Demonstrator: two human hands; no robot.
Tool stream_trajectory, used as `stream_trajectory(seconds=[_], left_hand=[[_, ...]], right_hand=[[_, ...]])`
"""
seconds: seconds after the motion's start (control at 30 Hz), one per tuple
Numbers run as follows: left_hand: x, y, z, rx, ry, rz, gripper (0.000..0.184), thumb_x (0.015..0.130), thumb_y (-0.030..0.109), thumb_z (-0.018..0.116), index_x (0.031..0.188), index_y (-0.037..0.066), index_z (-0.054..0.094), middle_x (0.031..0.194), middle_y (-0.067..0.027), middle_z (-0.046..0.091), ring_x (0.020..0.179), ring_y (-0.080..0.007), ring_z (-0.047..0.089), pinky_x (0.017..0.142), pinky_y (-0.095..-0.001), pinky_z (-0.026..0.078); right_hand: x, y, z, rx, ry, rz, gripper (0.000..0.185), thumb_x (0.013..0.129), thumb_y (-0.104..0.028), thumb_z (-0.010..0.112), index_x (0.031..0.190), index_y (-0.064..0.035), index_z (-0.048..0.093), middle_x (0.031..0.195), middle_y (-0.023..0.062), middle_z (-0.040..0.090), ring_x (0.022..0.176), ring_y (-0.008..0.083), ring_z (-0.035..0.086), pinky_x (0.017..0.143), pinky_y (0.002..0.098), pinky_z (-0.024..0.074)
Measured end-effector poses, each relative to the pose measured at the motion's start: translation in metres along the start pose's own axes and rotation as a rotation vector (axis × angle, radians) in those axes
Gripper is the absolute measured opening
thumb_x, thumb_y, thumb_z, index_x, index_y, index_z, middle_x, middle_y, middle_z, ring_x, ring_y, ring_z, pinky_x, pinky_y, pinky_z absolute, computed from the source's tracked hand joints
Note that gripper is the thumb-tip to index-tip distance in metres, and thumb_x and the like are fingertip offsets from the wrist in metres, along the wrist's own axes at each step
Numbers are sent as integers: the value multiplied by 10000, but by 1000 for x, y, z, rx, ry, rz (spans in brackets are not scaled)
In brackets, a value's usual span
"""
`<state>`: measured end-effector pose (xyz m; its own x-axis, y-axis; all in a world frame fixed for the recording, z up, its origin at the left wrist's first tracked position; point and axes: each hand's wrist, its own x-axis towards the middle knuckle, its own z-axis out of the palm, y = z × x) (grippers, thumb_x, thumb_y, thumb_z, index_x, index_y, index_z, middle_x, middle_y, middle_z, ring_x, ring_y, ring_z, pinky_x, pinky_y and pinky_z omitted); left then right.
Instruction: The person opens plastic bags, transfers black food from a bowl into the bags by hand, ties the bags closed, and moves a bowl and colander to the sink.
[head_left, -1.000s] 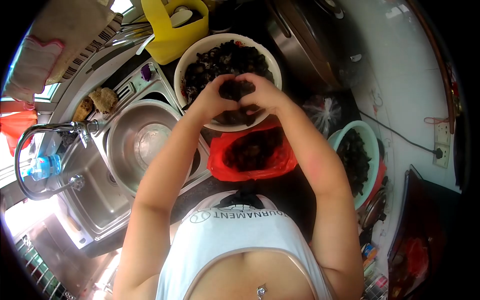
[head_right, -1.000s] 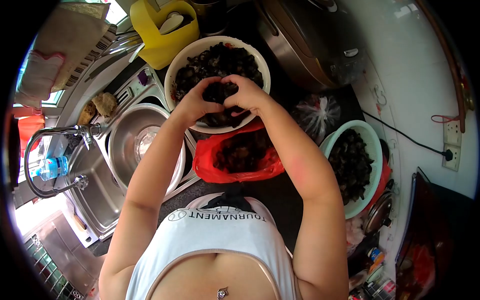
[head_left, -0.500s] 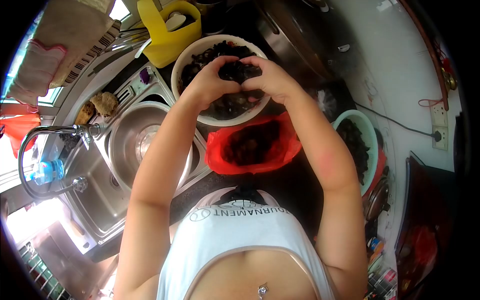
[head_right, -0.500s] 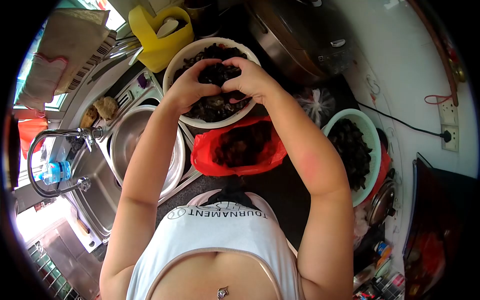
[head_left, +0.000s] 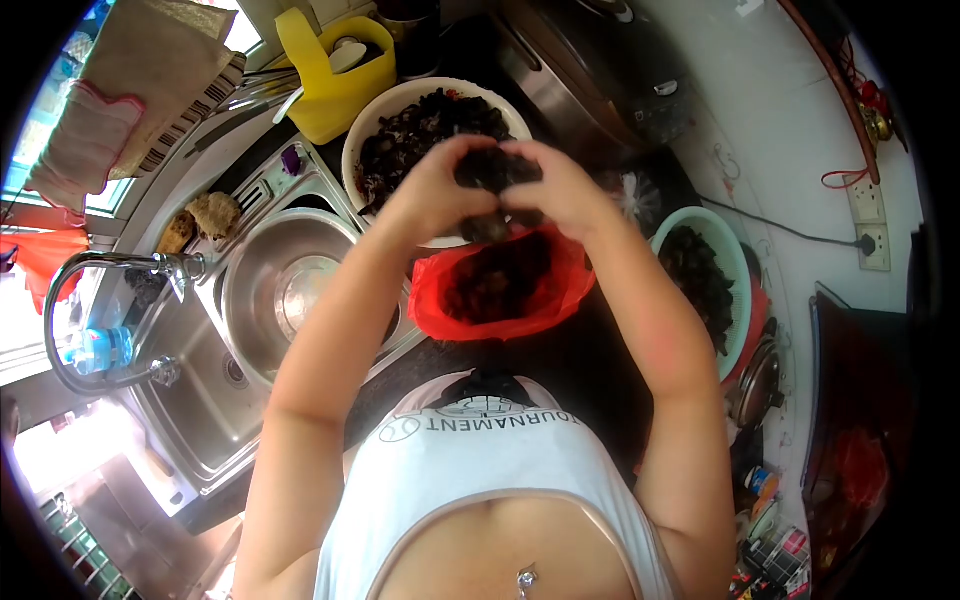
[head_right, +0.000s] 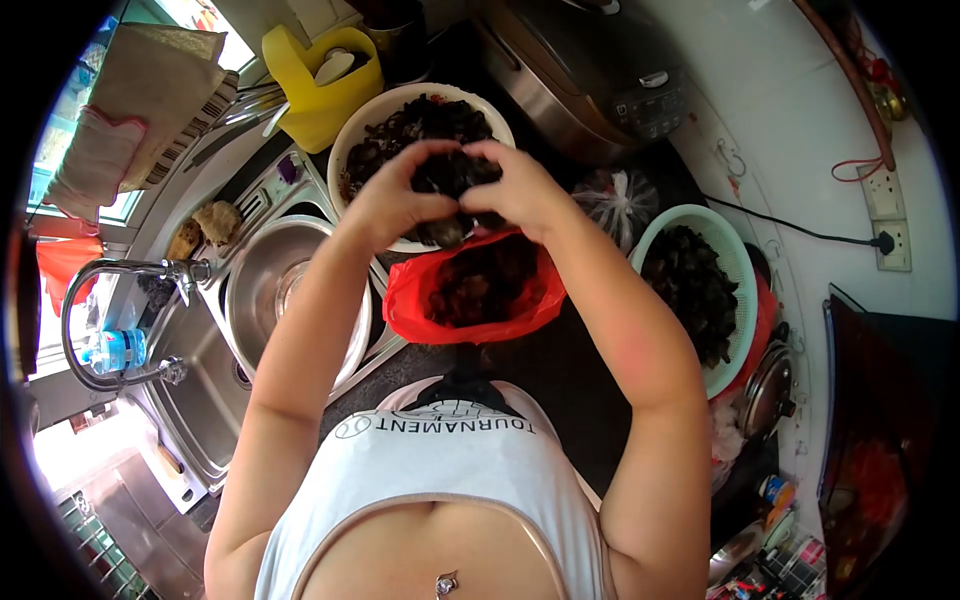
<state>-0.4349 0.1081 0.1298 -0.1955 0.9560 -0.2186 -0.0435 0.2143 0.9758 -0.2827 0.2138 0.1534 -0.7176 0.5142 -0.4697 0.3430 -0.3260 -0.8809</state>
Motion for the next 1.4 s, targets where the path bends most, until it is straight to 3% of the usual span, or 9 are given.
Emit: stream_trajectory(seconds=[0.07,0.3,0.47,0.63,0.7,0.9,1.0,1.27,1.4], left_hand=[[-9,-22,14,217,33,145,658,663,25,714,1289,62,513,1140,-98,581,1057,-184,560,934,-297,459],[-31,-86,69,49,-139,-85,707,618,105,750,1274,-6,511,1103,-147,593,1046,-249,581,929,-318,455],[-26,-107,61,472,-182,-11,749,650,132,705,1351,35,458,1190,-178,571,1056,-307,601,934,-351,468],[-46,-102,53,804,-144,66,725,687,139,684,1369,89,440,1302,-184,489,1076,-377,579,911,-411,485],[-51,-94,45,904,-170,25,710,698,134,679,1363,83,438,1283,-190,497,1075,-372,582,893,-417,493],[-75,-71,44,1156,-212,20,627,759,211,673,1316,14,463,1202,-246,519,941,-355,628,766,-427,531],[-92,-52,50,1218,-189,54,585,775,249,673,1272,-4,497,1157,-233,540,899,-349,634,719,-427,535],[-114,-33,39,1238,-86,171,419,767,286,696,1076,8,635,967,-127,644,921,-298,624,778,-396,520],[-121,-20,22,1081,-192,292,249,758,198,680,971,69,684,823,-72,626,908,-260,595,903,-410,474]], right_hand=[[-19,17,-4,63,0,7,607,702,86,663,1272,-33,490,1073,142,589,887,233,631,593,347,578],[-60,91,-14,120,51,232,610,716,53,667,1283,-38,460,1070,134,574,878,249,635,606,347,578],[-40,124,-9,227,126,308,594,787,-6,612,1345,-61,414,1117,146,544,923,267,626,650,383,588],[-39,132,-14,-275,49,69,660,789,-54,602,1405,-61,362,1217,190,538,976,275,625,767,387,530],[-43,145,-23,-662,-7,-180,671,792,-91,599,1415,-61,350,1235,219,537,1013,294,621,821,400,501],[-85,98,-20,-1158,-130,51,676,829,-228,608,1414,-43,324,1234,270,514,1060,401,582,889,464,478],[-105,70,-6,-1195,100,144,692,839,-237,626,1416,-22,311,1333,268,454,1164,415,512,959,443,441],[-124,89,-16,-1187,397,-227,651,852,-275,618,1375,-15,331,1211,249,540,1122,404,540,912,444,473],[-140,83,-22,-979,2,-290,396,843,-228,632,1166,-5,573,1095,200,605,1071,384,563,836,446,480]])
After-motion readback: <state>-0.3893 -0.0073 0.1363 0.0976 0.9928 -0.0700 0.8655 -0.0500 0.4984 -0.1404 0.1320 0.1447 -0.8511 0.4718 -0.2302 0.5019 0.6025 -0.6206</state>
